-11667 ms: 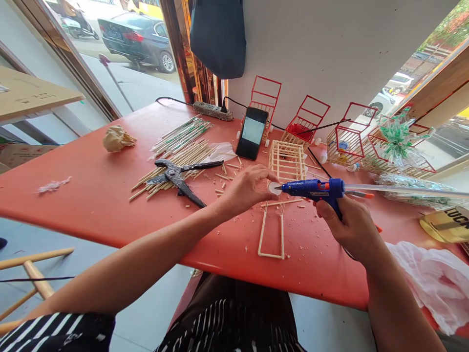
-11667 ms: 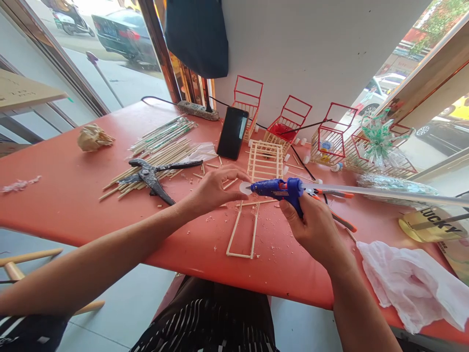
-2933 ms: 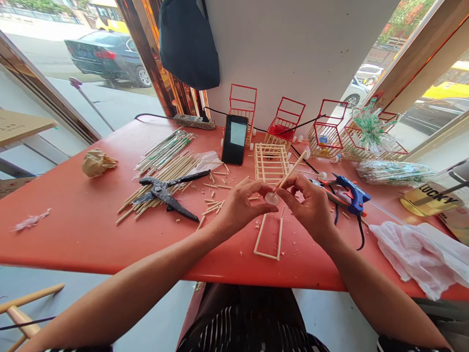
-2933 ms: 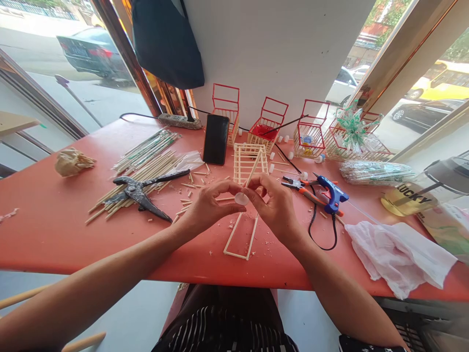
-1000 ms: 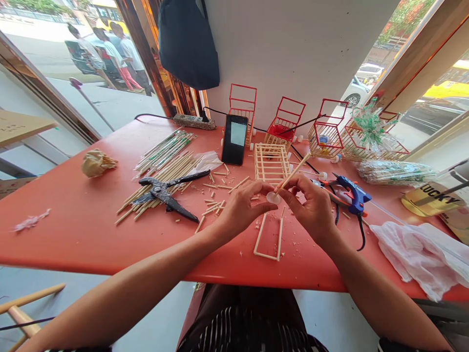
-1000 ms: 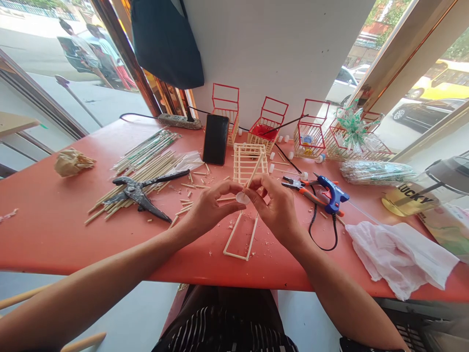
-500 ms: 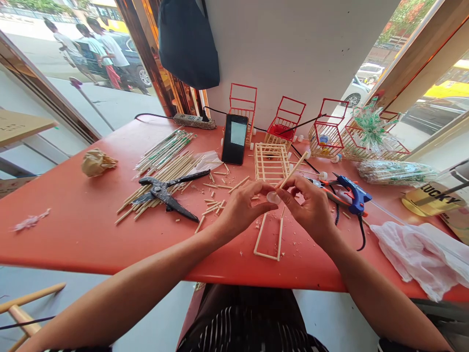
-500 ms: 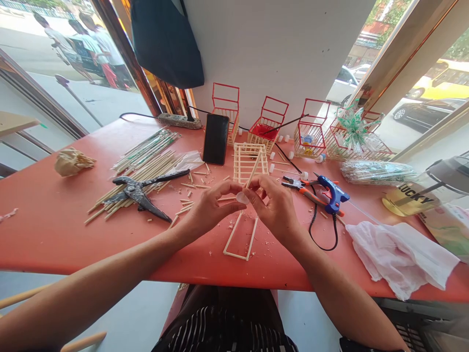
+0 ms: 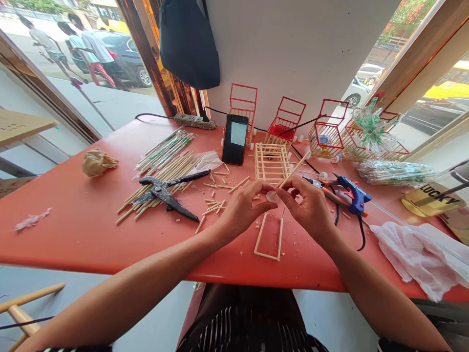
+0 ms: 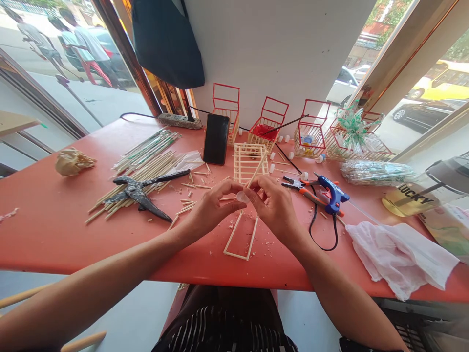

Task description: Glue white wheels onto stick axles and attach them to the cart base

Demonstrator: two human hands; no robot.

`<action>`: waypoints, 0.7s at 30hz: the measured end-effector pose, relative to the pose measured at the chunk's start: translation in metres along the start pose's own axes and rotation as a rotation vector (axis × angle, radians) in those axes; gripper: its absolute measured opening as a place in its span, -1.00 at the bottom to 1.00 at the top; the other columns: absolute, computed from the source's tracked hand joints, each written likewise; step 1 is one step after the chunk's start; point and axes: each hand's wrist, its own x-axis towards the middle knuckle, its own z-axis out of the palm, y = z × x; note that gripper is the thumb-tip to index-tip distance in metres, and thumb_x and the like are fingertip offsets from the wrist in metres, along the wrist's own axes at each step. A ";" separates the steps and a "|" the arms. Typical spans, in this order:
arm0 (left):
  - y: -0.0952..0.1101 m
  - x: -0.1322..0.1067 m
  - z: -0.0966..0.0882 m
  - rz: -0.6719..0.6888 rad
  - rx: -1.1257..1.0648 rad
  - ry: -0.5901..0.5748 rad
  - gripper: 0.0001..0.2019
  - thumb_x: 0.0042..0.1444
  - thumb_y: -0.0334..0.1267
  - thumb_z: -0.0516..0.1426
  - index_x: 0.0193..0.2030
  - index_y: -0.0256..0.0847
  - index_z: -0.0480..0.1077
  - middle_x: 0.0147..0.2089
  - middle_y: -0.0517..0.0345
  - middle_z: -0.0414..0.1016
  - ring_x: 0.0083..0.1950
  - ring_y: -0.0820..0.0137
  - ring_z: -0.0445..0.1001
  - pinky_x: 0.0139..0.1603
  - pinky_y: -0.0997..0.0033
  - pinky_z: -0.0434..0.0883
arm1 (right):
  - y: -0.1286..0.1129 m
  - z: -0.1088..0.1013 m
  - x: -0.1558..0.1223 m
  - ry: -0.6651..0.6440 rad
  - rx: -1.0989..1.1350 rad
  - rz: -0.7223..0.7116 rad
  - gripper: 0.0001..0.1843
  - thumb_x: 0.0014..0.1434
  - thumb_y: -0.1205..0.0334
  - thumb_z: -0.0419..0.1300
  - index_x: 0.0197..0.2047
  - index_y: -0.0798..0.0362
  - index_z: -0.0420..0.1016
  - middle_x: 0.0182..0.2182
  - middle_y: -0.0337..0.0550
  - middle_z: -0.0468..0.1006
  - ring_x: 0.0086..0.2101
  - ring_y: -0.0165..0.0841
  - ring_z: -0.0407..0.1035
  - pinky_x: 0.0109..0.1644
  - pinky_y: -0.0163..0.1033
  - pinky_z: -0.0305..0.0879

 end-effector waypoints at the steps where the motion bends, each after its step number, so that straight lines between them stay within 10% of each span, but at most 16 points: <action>1: -0.001 0.000 0.000 -0.004 -0.003 0.001 -0.83 0.21 -0.32 0.28 -0.07 -0.15 0.45 -0.07 0.14 0.57 0.01 0.28 0.51 0.04 0.30 0.37 | 0.000 0.000 0.000 -0.002 -0.009 0.002 -0.87 0.35 0.21 0.22 -0.28 0.01 0.46 -0.35 -0.25 0.53 -0.39 -0.41 0.35 -0.29 -0.28 0.26; 21: -0.001 0.001 0.002 -0.024 0.042 0.009 -0.86 0.21 -0.34 0.26 -0.10 -0.16 0.44 -0.08 0.13 0.59 -0.01 0.29 0.54 0.03 0.29 0.41 | -0.001 0.001 0.001 -0.025 -0.086 -0.030 -0.83 0.36 0.22 0.19 -0.31 0.00 0.45 -0.37 -0.20 0.53 -0.34 -0.35 0.43 -0.25 -0.26 0.32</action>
